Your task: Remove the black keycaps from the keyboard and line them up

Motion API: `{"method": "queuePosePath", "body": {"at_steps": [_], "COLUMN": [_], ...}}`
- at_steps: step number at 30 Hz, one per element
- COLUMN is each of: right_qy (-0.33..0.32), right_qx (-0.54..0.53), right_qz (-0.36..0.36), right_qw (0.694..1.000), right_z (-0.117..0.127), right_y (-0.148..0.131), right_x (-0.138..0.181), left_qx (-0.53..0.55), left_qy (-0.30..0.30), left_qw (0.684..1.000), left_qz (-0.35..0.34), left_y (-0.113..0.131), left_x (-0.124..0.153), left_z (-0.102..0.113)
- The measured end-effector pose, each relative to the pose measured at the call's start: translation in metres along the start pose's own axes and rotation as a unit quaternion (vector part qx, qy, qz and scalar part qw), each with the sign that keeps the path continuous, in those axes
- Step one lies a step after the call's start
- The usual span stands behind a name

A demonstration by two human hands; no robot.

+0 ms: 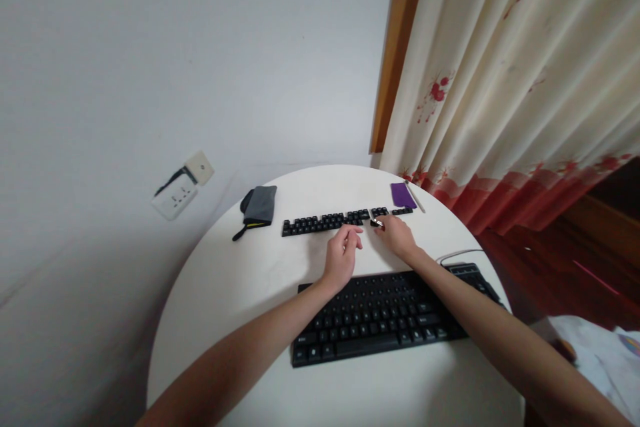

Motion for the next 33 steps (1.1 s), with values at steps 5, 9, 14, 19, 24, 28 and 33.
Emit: {"method": "queuePosePath", "body": {"at_steps": [5,9,14,19,24,28,33], "right_qy": [-0.013,-0.039,-0.062,-0.071,-0.07,-0.042,-0.015], "right_qx": [0.026,0.049,0.074,0.088,0.089,0.07,0.035], "right_qz": [0.037,0.07,0.095,0.095,0.082,0.046,-0.036], "right_qw": [0.999,0.996,0.991,0.989,0.99,0.996,0.999], "right_z": [-0.003,-0.004,-0.003,-0.002,-0.003,0.001,0.0], "right_y": [-0.005,-0.011,-0.013,-0.012,-0.013,-0.01,0.007], "right_x": [0.012,0.018,0.018,0.009,0.001,0.001,0.007], "left_qx": [0.0,-0.002,0.003,0.007,0.013,0.016,0.022], "left_qy": [-0.002,0.0,-0.003,0.001,0.001,0.002,0.004], "left_qw": [1.0,1.0,1.0,1.0,1.0,1.0,1.0], "left_qz": [0.003,0.0,-0.002,-0.001,-0.002,0.001,0.003], "left_y": [0.001,0.002,0.001,0.001,0.001,0.001,-0.001], "left_x": [0.0,0.0,0.0,-0.001,-0.001,-0.001,-0.001], "left_z": [-0.001,0.0,0.0,0.0,0.0,0.0,-0.001]}}
Point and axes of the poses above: each hand's wrist, its own x-axis away from the middle knuckle, its own z-axis out of the back of the hand, y = z × x, the point moved 5 cm from there along -x, towards the middle knuckle, and after that the axes turned 13 degrees about -y, right-handed, at the moved point
